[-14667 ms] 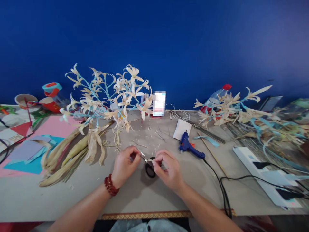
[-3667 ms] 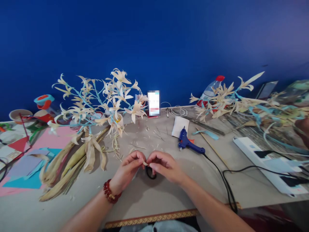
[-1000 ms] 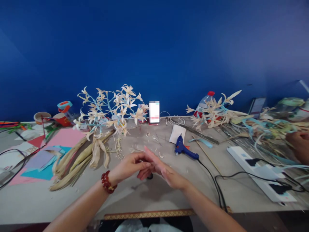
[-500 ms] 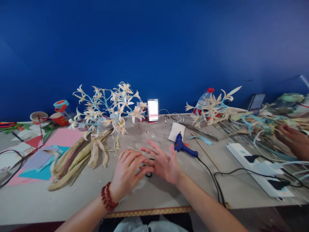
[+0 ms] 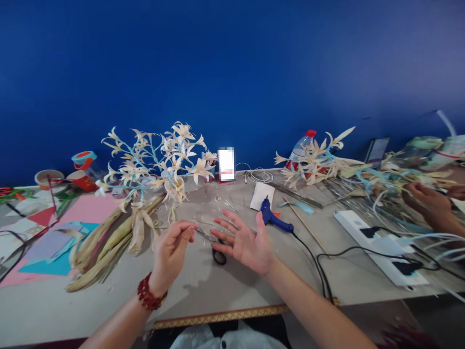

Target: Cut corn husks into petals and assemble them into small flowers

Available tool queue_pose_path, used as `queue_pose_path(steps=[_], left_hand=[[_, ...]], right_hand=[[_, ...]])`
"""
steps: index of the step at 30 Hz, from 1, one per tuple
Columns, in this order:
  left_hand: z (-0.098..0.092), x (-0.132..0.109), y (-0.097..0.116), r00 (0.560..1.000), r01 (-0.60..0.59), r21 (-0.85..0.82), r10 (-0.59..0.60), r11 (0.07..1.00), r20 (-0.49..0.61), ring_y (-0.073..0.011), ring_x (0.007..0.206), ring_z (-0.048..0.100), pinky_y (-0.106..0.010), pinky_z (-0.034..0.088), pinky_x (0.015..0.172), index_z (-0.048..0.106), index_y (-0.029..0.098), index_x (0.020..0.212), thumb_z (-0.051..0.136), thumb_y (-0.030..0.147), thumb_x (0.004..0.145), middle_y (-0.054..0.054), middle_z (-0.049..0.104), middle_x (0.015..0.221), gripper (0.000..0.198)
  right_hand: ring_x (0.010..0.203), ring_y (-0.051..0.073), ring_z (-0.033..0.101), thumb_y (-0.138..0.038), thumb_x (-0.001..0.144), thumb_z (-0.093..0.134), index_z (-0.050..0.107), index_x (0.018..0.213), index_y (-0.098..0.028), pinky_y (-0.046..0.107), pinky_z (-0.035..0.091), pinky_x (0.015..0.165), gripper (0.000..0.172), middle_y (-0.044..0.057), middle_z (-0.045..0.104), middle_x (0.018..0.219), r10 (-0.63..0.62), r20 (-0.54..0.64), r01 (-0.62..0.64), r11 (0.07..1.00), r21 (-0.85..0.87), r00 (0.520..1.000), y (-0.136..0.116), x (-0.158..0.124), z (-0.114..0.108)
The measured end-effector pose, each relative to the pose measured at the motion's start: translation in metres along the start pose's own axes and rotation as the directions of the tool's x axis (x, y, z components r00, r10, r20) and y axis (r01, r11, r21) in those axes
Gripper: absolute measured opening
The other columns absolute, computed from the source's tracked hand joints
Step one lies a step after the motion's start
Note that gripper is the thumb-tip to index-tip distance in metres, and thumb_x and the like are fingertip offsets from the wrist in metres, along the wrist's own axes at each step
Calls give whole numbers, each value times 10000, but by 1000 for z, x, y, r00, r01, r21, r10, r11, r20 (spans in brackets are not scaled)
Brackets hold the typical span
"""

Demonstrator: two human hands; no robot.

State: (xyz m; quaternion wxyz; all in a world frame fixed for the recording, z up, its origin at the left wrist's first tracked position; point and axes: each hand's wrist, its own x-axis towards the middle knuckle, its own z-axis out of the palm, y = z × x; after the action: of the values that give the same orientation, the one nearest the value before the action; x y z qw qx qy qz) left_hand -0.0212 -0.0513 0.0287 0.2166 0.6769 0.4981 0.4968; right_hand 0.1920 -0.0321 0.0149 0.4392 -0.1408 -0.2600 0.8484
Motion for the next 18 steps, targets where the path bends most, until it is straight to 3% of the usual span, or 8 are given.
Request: queue_pose_path(steps=[3,6,8,10,12,13,15,18], left_hand=[[3,-5,14,973,-193,-3,192,981,124,-160,781,602,-276,467,724,687,204,957,550,136,874,-38,648,807,174],[11,-8,27,955,-245,-87,256,966,149,-174,857,609,-284,474,769,716,217,936,606,89,823,-56,667,880,202],[17,-7,29,979,-113,-192,142,975,144,-160,820,609,-261,476,742,731,214,866,648,106,803,-44,665,830,150],[22,-5,24,985,136,-383,-84,914,150,-129,740,599,-228,478,699,735,211,829,668,163,808,-20,650,751,85],[24,-3,16,919,392,-611,-327,688,222,-101,680,588,-211,492,686,732,203,863,641,221,842,-3,638,706,95],[24,-2,13,868,482,-689,-405,541,289,-97,680,595,-214,504,701,729,192,882,629,230,852,-5,646,713,111],[22,0,7,776,585,-759,-468,285,423,-110,738,628,-243,526,756,724,168,887,632,217,848,-26,682,780,111],[19,-1,2,701,638,-767,-460,63,545,-159,892,656,-303,534,831,712,164,849,645,183,829,-51,713,941,73]], right_hand=[[1175,280,555,-790,827,102,436,1346,-230,538,379,1009,834,145,445,1422,3,-12,-4,999,-46,1000,5,4,1],[1156,279,567,-760,853,134,391,1385,-238,517,443,957,789,146,440,1423,-80,-9,72,940,-333,997,14,4,0],[1170,278,549,-660,895,329,373,1404,-260,492,459,955,649,131,436,1425,-231,26,185,703,-687,973,18,1,0],[1235,276,488,-448,917,483,368,1417,-268,485,412,1019,544,113,443,1424,-370,154,257,248,-934,916,20,-4,1],[1294,271,420,-281,916,498,354,1431,-251,489,345,1081,536,104,451,1425,-388,301,259,-157,-953,871,19,-8,2],[1304,268,407,-241,915,485,346,1436,-238,490,334,1090,539,104,457,1422,-369,350,255,-282,-925,861,18,-9,3],[1299,263,411,-222,906,492,322,1446,-209,474,353,1083,566,113,457,1421,-331,388,244,-402,-883,860,16,-11,4],[1298,266,412,-261,892,532,314,1446,-170,454,385,1067,602,135,445,1423,-336,380,211,-443,-871,862,14,-10,6]])
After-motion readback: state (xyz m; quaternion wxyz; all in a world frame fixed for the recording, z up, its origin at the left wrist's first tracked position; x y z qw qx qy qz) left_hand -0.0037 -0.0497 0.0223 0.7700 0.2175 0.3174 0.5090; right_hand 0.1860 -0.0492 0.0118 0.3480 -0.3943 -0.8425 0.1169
